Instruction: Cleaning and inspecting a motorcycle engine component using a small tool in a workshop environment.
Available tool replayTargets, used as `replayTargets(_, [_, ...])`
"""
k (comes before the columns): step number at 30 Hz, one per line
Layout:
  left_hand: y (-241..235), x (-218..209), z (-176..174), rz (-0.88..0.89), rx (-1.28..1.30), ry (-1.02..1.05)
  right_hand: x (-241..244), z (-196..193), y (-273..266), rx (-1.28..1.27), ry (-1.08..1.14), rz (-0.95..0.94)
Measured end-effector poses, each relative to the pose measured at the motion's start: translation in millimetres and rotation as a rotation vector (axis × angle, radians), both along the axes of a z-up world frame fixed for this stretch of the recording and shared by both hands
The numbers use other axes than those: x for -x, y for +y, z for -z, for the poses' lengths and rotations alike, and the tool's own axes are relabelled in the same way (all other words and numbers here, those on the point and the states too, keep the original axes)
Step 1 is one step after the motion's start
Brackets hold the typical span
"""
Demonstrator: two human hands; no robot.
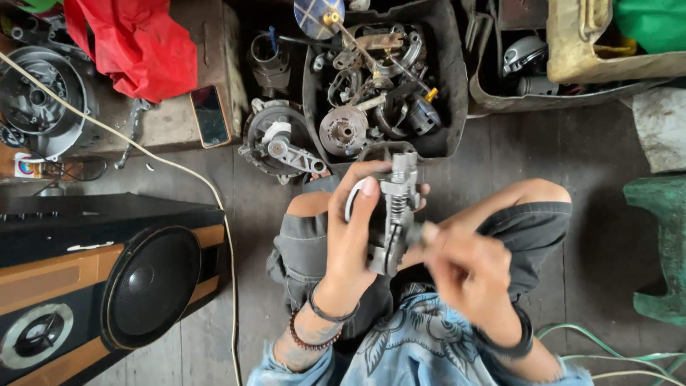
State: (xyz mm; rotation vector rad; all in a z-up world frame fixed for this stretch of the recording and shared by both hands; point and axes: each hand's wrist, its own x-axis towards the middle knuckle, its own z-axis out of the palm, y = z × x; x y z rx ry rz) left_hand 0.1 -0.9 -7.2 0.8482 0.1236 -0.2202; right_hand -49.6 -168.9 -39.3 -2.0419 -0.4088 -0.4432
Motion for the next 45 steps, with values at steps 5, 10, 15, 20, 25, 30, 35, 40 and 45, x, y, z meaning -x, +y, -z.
replayTargets(5, [-3.3,1.1,3.7,-0.028,0.063,-0.009,8.6,-12.4,6.4,-0.043,0.005,-0.081])
replayTargets(10, [-4.8,2.2,-3.6,-0.063,-0.058,-0.044,7.0,4.0,-0.9,-0.019,0.013,0.004])
replayTargets(15, [-5.7,1.5,0.0,-0.034,-0.017,-0.056,29.5,16.8,8.5,-0.183,-0.035,-0.049])
replayTargets(20, [-3.6,4.2,0.5,-0.016,-0.078,-0.077,16.9,14.6,5.3,-0.177,0.030,0.024])
replayTargets(25, [-0.8,3.5,0.4,-0.028,-0.075,-0.119,23.3,17.8,9.4,-0.226,-0.072,-0.057])
replayTargets(30, [0.0,3.3,-0.7,-0.018,-0.131,-0.109,5.8,12.8,6.9,-0.183,0.013,0.015])
replayTargets(35, [1.1,2.9,-6.1,-0.011,-0.110,-0.088,22.8,20.4,11.0,-0.208,-0.070,-0.052])
replayTargets(40, [-0.4,3.5,-4.7,0.019,-0.085,-0.070,11.6,21.6,6.5,-0.154,-0.009,0.075])
replayTargets(45, [-0.4,3.7,-2.4,-0.010,-0.044,-0.081,27.5,19.7,11.1,-0.222,-0.055,-0.125])
